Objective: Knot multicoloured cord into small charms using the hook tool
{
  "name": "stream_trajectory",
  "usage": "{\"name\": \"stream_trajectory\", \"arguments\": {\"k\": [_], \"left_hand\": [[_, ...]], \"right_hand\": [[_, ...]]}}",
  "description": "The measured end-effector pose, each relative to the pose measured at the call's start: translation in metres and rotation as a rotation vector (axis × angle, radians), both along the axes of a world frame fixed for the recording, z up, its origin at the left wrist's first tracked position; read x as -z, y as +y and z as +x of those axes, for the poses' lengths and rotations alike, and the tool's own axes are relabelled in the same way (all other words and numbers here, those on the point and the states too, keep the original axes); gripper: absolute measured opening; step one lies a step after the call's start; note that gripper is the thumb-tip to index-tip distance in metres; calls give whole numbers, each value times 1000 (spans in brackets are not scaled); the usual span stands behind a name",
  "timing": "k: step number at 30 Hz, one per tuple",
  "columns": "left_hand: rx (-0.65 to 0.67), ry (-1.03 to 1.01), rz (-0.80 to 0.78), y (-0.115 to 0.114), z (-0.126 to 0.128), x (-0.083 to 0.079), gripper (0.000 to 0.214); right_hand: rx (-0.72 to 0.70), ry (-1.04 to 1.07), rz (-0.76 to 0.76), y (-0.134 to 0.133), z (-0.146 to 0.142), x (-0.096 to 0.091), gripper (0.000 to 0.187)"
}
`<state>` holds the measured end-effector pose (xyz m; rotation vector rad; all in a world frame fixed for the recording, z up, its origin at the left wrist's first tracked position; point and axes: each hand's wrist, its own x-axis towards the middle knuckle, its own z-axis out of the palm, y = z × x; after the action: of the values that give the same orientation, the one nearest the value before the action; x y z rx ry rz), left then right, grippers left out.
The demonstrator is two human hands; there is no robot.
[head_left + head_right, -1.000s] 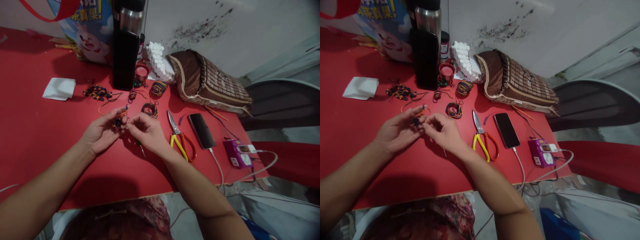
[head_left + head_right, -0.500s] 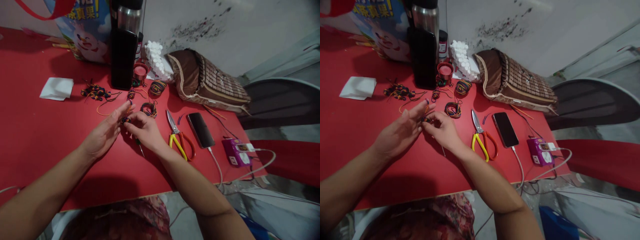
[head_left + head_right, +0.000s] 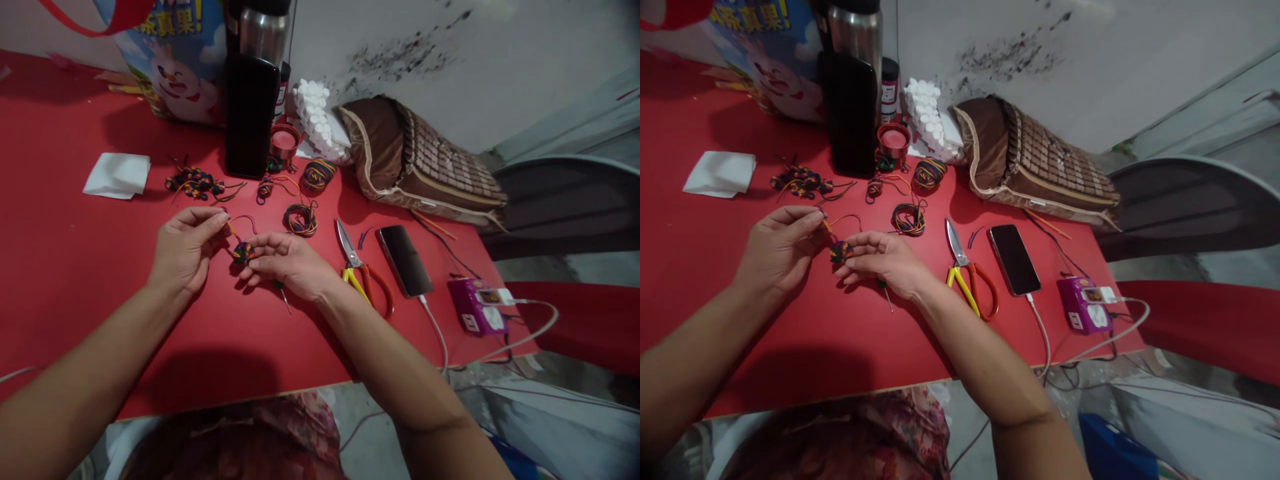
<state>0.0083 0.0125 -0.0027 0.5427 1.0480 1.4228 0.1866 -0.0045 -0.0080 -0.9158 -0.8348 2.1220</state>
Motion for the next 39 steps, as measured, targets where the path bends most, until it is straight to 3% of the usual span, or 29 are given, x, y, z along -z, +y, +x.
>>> {"name": "stream_trajectory", "arguments": {"k": [5, 13, 17, 23, 32, 39], "left_hand": [[54, -3, 15, 0, -4, -3, 25], [176, 34, -49, -3, -4, -6, 11], [301, 34, -63, -6, 0, -6, 19], [423, 5, -134, -7, -5, -6, 48], [387, -65, -135, -3, -6, -4, 47], [473, -2, -179, -7, -9, -6, 56]], "right_hand": [[-71, 26, -56, -1, 1, -1, 28], [-34, 119, -147, 8, 9, -6, 28], [37, 120, -129, 10, 10, -3, 30], [83, 31, -73, 7, 6, -2, 39], [69, 37, -63, 8, 9, -6, 28], [103, -71, 50, 3, 3, -5, 47]]}}
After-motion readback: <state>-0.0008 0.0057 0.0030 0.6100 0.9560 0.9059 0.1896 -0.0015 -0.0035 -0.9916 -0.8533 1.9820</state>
